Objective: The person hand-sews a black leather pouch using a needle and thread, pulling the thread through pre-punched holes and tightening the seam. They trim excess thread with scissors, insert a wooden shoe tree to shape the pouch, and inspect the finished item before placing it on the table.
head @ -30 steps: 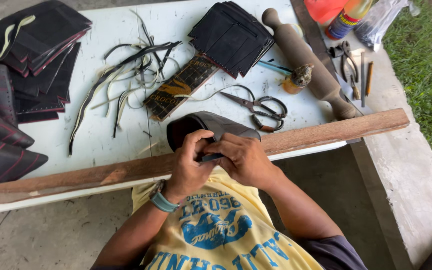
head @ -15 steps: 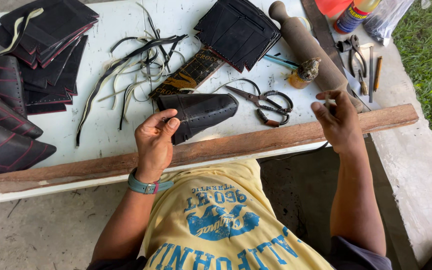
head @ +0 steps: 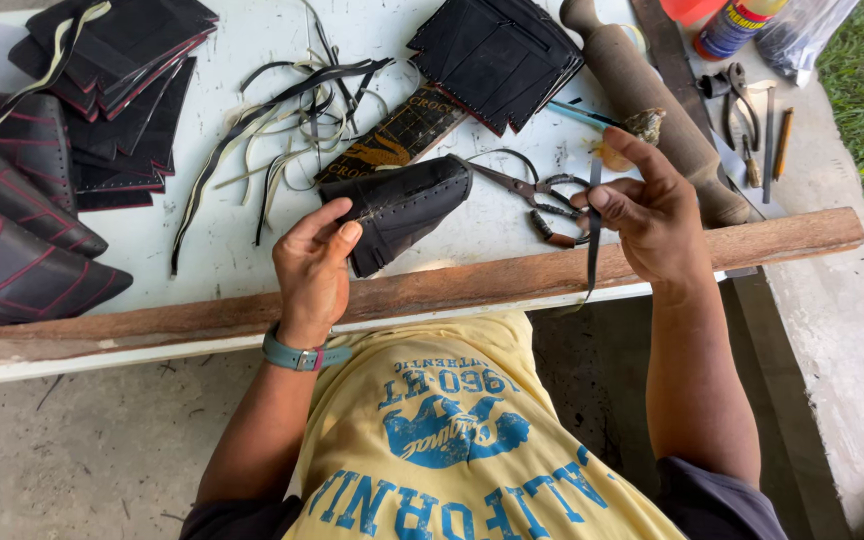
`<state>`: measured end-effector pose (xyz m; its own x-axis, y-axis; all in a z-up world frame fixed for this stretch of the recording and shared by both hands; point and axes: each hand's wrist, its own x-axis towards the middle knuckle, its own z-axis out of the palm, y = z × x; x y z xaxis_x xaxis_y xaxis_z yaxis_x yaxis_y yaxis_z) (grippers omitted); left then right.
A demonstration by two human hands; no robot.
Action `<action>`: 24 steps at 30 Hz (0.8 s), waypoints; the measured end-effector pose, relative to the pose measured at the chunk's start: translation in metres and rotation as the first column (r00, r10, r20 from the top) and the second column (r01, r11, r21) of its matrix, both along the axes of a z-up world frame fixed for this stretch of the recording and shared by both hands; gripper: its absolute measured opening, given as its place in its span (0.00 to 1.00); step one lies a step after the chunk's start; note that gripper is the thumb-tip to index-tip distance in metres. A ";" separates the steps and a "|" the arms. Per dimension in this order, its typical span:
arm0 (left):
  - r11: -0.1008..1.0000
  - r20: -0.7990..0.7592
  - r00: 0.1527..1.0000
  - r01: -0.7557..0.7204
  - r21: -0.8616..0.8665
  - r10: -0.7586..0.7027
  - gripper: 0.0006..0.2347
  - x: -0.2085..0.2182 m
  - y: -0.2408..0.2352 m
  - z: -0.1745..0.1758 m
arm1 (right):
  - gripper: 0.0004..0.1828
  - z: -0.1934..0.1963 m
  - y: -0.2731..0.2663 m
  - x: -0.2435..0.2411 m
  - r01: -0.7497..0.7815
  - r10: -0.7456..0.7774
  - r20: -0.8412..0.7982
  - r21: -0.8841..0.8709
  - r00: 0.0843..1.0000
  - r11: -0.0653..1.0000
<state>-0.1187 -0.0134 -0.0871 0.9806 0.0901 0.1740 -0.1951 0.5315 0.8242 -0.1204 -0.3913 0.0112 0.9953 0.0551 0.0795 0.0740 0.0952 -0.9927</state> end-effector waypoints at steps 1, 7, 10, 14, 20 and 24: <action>0.999 -0.014 1.000 -0.010 0.033 0.011 0.12 0.001 0.000 0.002 | 0.29 0.002 0.004 0.002 0.010 -0.010 -0.001 -0.014 1.000 1.000; 1.000 -0.011 1.000 0.004 0.013 -0.004 0.10 0.008 0.001 0.006 | 0.14 0.006 0.027 0.015 -0.087 0.091 -0.045 0.086 0.995 0.992; 0.999 -0.036 0.999 0.039 -0.024 -0.040 0.10 0.010 0.003 0.003 | 0.11 0.006 0.033 0.018 -0.143 0.152 -0.049 0.153 0.987 0.978; 0.998 -0.064 0.996 0.062 -0.030 -0.064 0.10 0.009 0.008 0.003 | 0.13 0.009 0.039 0.020 -0.118 0.119 0.009 -0.080 0.993 0.990; 0.991 -0.044 0.995 0.097 0.097 -0.093 0.11 0.003 -0.008 0.014 | 0.04 0.018 0.051 0.018 -0.202 0.208 0.001 -0.235 0.978 0.951; 0.958 -0.093 0.962 0.266 0.109 -0.257 0.13 0.000 -0.029 0.029 | 0.06 0.022 0.070 0.012 -0.226 0.270 0.013 -0.509 0.963 0.831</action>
